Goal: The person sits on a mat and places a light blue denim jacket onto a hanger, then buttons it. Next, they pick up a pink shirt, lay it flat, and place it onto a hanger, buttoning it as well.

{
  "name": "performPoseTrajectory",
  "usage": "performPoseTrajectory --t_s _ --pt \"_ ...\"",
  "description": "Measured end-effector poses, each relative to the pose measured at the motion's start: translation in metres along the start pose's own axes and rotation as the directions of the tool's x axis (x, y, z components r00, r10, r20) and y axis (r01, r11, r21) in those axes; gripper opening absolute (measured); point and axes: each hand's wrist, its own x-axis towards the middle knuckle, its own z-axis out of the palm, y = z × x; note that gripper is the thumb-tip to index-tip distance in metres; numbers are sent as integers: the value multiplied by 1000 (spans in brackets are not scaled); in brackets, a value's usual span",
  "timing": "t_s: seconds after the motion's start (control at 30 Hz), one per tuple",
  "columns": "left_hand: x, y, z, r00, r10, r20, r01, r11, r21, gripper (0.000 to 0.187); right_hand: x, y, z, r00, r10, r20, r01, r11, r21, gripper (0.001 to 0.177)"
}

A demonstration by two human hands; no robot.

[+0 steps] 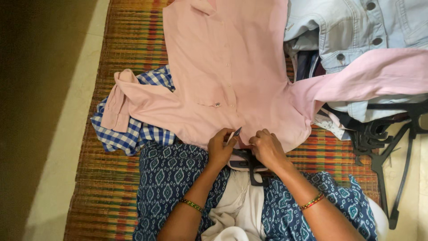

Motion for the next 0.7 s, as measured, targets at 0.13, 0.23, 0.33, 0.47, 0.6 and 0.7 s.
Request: performPoseTrajectory --t_s 0.13,0.23,0.33,0.47,0.6,0.7 --pt "-2 -1 1 998 64 8 -64 998 17 19 -2 0 -5 994 -72 -87 76 996 36 13" --pt "3 1 3 996 86 30 -87 996 36 17 2 2 -12 983 -122 -135 131 989 61 12" --pt "3 -1 5 988 148 50 -152 985 81 16 2 1 -17 971 -155 -183 174 980 96 16" --pt "8 -6 7 971 217 94 -231 958 169 17 0 -4 -21 960 -177 -218 205 972 113 14" --pt "9 -8 9 976 159 147 -177 977 118 16 -1 -14 -24 940 -222 -258 253 963 95 14" --pt "11 -12 10 979 126 157 -138 988 66 20 1 -16 -24 926 -228 -301 268 958 98 15"
